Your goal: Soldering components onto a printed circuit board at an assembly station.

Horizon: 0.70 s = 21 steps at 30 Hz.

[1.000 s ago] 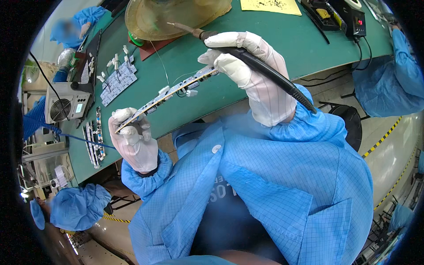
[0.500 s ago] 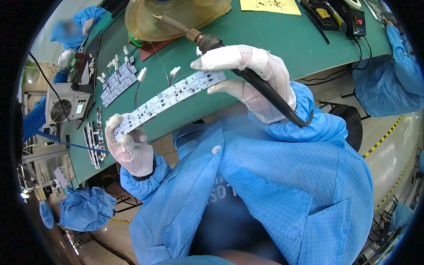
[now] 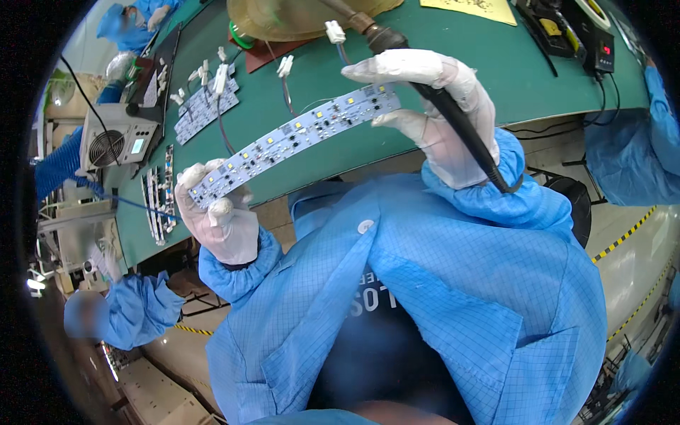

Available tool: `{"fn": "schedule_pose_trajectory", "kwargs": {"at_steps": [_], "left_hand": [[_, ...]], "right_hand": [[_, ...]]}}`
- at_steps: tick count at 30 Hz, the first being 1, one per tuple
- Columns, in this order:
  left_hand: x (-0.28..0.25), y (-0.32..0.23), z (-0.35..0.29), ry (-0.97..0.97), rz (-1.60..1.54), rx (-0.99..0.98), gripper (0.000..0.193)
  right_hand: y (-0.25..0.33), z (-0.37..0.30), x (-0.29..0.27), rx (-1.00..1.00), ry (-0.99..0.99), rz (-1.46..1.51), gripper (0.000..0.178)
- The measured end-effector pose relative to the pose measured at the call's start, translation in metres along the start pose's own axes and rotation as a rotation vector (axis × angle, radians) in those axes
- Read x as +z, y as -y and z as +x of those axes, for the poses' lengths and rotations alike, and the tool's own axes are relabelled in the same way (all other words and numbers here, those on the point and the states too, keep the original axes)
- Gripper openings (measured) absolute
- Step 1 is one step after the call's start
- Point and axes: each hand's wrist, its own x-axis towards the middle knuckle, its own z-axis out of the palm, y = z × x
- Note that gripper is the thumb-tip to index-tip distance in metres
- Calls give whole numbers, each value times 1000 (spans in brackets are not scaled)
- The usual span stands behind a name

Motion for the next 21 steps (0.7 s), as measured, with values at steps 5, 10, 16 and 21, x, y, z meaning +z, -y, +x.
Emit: {"fn": "schedule_pose_trajectory", "kwargs": {"at_steps": [5, 10, 16, 21], "left_hand": [[-7, 6, 0, -5, 26, 5, 61], [-7, 6, -1, -22, 104, 25, 60], [-1, 6, 1, -8, 223, 109, 61], [-6, 3, -1, 28, 324, 137, 65]], "right_hand": [[-8, -3, 0, 6, 16, 44, 52], [-9, -2, 5, 11, -4, 34, 51], [-13, -5, 9, 15, -39, 6, 47], [-15, -11, 10, 99, -88, 68, 48]]}}
